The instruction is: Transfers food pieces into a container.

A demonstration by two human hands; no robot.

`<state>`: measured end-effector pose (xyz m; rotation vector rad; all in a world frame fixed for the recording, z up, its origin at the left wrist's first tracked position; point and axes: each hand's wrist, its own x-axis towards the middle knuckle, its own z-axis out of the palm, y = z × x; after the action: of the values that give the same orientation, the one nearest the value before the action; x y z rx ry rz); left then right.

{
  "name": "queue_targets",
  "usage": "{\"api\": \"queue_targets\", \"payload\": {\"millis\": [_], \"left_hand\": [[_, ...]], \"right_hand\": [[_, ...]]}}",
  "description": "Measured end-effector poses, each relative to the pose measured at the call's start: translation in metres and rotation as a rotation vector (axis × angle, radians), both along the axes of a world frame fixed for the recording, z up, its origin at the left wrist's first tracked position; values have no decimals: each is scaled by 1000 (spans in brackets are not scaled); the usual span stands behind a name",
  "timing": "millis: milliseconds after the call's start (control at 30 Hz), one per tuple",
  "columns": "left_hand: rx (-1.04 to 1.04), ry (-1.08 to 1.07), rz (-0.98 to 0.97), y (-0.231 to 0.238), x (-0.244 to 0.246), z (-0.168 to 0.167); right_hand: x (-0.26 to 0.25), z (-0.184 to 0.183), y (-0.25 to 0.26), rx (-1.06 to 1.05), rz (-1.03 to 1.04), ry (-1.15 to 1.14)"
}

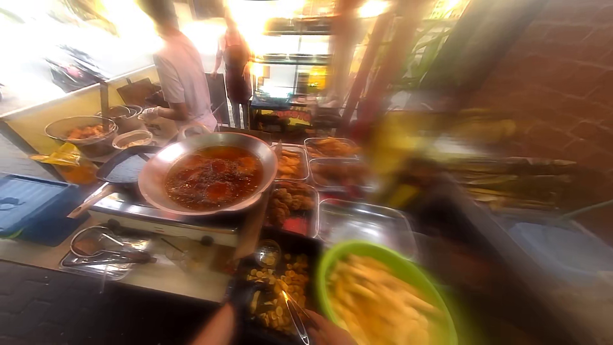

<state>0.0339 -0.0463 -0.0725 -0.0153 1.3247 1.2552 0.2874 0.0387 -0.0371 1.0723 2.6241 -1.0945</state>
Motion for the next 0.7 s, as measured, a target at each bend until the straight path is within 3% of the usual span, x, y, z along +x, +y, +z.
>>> {"api": "queue_targets", "payload": {"millis": [133, 233, 267, 333, 433, 500, 600, 700], "left_hand": [[-57, 212, -218, -13, -10, -5], [-239, 151, 39, -8, 22, 67], [-145, 167, 61, -12, 23, 59], [146, 196, 26, -19, 12, 13], [235, 14, 172, -10, 19, 5], [210, -51, 249, -7, 27, 24], [86, -64, 283, -4, 43, 103], [175, -101, 242, -10, 42, 120]], "right_hand": [[1, -1, 3, -55, 41, -40], [1, -3, 2, -69, 18, 52], [0, -2, 2, -76, 15, 81], [-4, 0, 2, -92, 16, 104], [-12, -1, 0, -30, 32, 221], [-16, -5, -2, 52, 49, 295], [-19, -18, -8, 145, 82, 214], [-22, -19, -4, 97, 84, 204]]}}
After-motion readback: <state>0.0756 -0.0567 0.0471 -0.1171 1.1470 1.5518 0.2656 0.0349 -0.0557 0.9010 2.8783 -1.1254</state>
